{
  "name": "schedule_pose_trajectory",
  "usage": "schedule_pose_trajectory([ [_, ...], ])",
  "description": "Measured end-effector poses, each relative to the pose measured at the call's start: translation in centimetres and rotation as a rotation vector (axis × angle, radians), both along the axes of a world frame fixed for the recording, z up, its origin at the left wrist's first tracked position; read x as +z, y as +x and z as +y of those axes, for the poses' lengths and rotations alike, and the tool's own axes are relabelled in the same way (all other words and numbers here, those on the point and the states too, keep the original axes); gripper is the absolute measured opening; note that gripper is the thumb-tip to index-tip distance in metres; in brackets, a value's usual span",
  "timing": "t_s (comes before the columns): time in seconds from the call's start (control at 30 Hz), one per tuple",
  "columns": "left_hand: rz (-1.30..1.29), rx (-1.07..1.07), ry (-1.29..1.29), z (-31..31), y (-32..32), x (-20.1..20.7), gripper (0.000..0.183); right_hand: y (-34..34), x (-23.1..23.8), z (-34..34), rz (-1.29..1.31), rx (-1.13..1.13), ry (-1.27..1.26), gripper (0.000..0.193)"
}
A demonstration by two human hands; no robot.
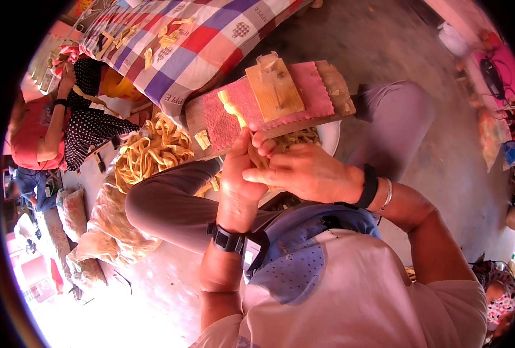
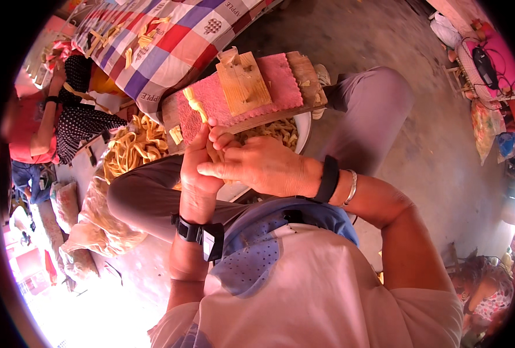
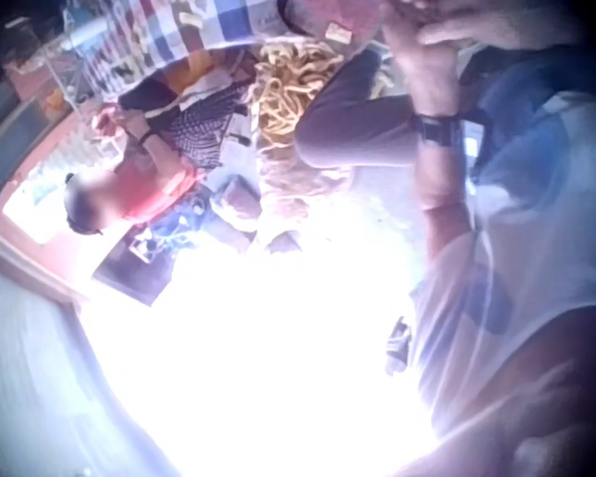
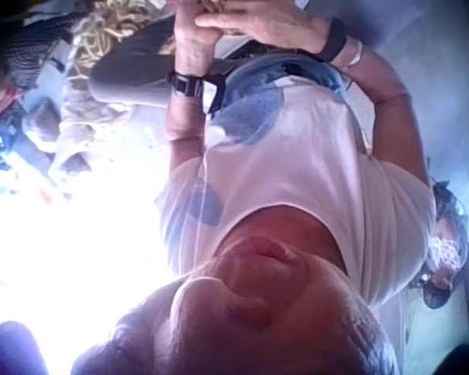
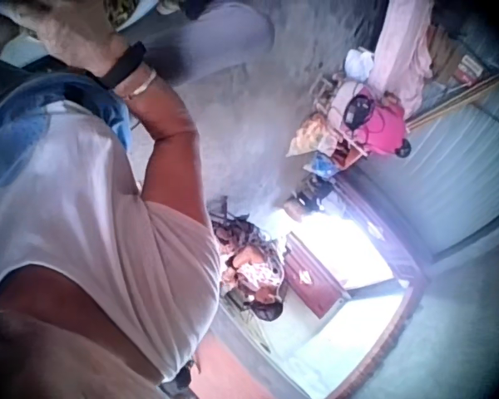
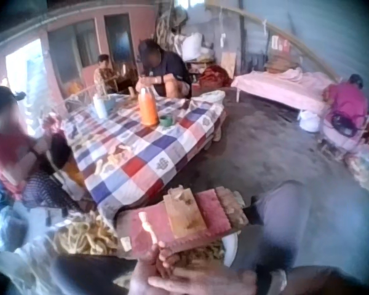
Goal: The person picks up strips of dough and rolls them individually across a wooden board to create curled pieces, then places them into a bowl.
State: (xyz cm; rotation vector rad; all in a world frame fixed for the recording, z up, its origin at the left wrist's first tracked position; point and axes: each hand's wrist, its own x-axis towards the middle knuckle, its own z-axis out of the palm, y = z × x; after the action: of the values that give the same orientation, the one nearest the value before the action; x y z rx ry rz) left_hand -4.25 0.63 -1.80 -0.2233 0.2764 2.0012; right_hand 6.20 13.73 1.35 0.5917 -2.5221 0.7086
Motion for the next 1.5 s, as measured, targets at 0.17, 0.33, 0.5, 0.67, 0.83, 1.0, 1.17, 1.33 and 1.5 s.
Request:
schedule_pose_trajectory([
  [0.17,-0.042,0.006,0.045,0.6,0.2,-0.1,0.017,-0.4,-0.2,1.2,-0.078,0.068,0.006,0.035],
  [0.33,0.024,-0.065,0.017,0.5,-0.1,-0.6,0.019,-0.9,-0.7,0.6,-0.097,0.118,-0.255,0.023],
  [0.5,0.314,0.012,-0.426,1.0,1.0,0.7,0.020,-0.3,0.0,-0.2,-0.665,-0.002,-1.116,0.010],
  [0.67,0.683,-0.046,-0.552,0.0,0.7,-0.3,0.023,-0.3,-0.1,0.3,-0.160,-0.230,-0.368,0.011],
  [0.83,1.754,-0.191,-1.028,-0.1,0.4,1.4,0.018,-1.3,0.5,1.1,0.160,-0.308,0.032,0.020],
  [1.0,1.961,-0.050,-1.264,0.3,2.1,2.3,0.014,-1.6,-2.7,2.1,-0.091,-0.248,-0.475,0.009],
  [1.17,2.088,0.219,-1.185,0.8,2.2,1.0,0.014,-2.1,-4.2,0.6,-0.373,-0.379,-1.317,0.010],
  [1.33,2.424,0.321,-1.076,1.0,2.3,1.2,0.024,-1.5,-4.8,1.2,-0.745,-0.312,-1.930,0.011],
  [1.5,2.521,0.284,-0.985,0.5,1.7,0.9,0.028,-1.0,-5.5,1.1,-0.786,-0.223,-1.843,0.018],
])
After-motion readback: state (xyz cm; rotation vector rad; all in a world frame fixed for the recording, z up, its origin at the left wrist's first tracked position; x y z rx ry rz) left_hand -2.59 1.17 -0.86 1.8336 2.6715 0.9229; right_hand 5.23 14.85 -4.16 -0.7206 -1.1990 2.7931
